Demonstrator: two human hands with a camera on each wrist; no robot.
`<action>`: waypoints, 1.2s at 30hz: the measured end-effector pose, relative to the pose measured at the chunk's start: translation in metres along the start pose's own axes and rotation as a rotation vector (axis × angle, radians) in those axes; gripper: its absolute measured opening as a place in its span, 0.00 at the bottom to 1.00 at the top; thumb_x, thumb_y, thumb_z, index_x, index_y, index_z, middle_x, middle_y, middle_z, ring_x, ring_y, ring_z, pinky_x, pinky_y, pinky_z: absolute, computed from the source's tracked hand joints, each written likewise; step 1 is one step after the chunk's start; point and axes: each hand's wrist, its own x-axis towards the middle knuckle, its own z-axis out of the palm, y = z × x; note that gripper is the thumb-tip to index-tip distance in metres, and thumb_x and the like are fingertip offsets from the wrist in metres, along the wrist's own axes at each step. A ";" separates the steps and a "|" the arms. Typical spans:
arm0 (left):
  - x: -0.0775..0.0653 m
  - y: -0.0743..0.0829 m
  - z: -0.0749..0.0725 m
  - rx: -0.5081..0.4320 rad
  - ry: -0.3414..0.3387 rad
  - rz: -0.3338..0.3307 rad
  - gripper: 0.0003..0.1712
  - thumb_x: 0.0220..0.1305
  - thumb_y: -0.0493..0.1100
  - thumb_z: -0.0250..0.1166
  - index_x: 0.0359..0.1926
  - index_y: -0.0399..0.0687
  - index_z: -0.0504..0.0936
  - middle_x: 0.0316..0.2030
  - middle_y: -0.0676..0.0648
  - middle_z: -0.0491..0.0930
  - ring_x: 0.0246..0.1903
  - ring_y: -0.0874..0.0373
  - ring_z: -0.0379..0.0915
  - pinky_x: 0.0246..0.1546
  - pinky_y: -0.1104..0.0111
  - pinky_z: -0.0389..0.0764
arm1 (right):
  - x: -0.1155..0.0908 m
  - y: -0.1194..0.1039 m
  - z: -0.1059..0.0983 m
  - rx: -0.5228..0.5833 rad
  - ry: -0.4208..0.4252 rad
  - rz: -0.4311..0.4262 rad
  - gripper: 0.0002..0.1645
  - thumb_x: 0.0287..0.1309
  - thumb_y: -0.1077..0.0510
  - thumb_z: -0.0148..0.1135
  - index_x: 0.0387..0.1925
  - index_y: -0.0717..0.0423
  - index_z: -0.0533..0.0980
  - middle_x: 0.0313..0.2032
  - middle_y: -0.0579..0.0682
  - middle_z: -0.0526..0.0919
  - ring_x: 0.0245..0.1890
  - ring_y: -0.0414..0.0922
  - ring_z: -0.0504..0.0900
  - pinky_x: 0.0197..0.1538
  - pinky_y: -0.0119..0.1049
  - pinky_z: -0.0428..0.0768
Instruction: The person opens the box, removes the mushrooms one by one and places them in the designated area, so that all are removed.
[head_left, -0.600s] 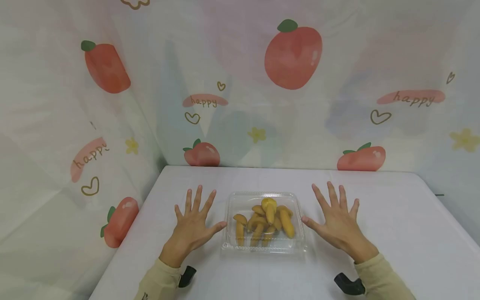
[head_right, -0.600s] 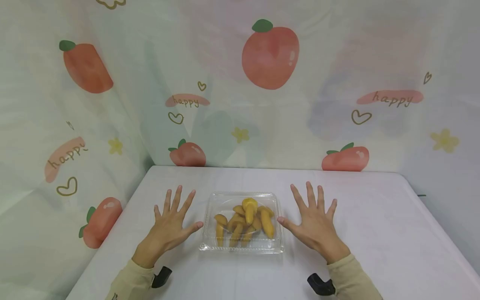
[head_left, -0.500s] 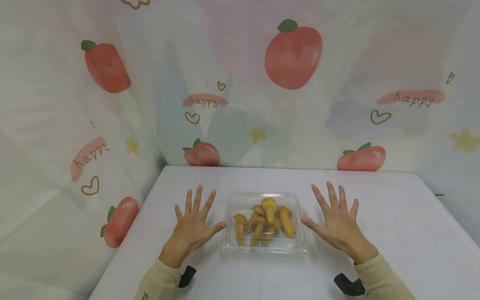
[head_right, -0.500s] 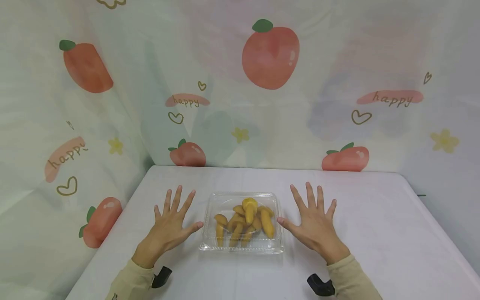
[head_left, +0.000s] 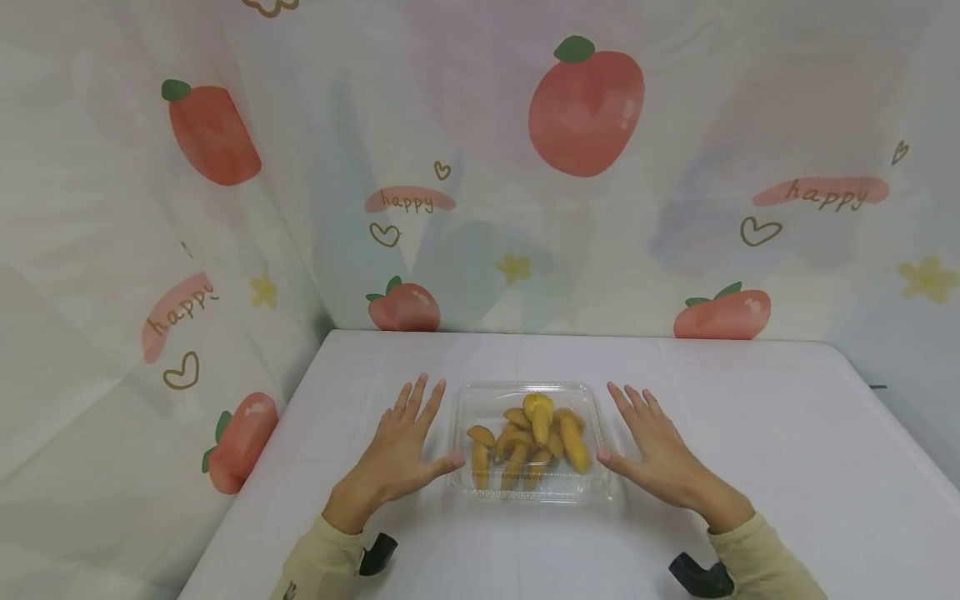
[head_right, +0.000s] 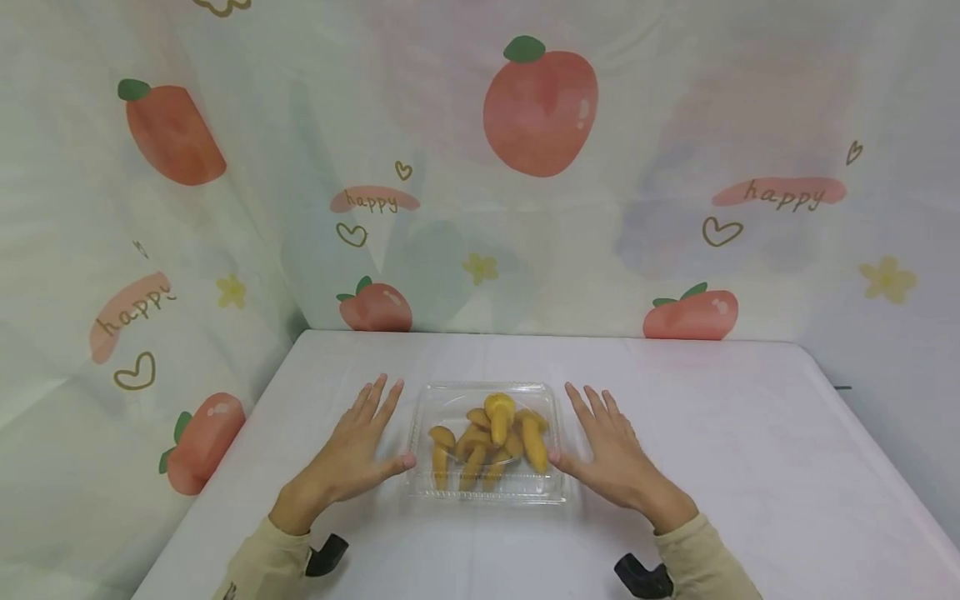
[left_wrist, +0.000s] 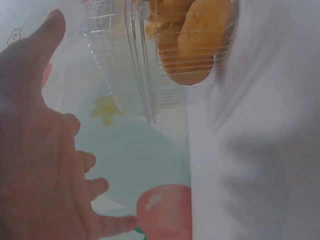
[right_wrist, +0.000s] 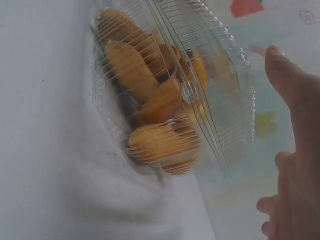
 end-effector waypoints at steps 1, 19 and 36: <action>0.000 0.000 0.001 -0.016 -0.016 0.013 0.65 0.58 0.72 0.67 0.82 0.60 0.37 0.82 0.45 0.32 0.81 0.40 0.30 0.74 0.33 0.50 | -0.001 0.000 0.000 0.028 -0.017 -0.008 0.60 0.58 0.39 0.67 0.81 0.49 0.45 0.78 0.69 0.51 0.76 0.75 0.45 0.67 0.80 0.51; 0.006 -0.010 0.021 -0.302 -0.224 0.093 0.77 0.47 0.58 0.81 0.81 0.43 0.35 0.82 0.43 0.38 0.81 0.40 0.34 0.79 0.43 0.48 | -0.008 0.007 0.006 0.288 -0.272 -0.075 0.82 0.43 0.43 0.82 0.80 0.58 0.32 0.76 0.73 0.53 0.75 0.75 0.49 0.69 0.76 0.55; 0.012 -0.014 0.032 -0.339 -0.166 0.094 0.60 0.66 0.56 0.69 0.81 0.40 0.39 0.82 0.39 0.40 0.81 0.46 0.38 0.79 0.46 0.50 | -0.002 0.016 0.033 0.280 -0.089 -0.092 0.71 0.52 0.46 0.77 0.80 0.61 0.40 0.76 0.71 0.56 0.72 0.73 0.60 0.68 0.71 0.64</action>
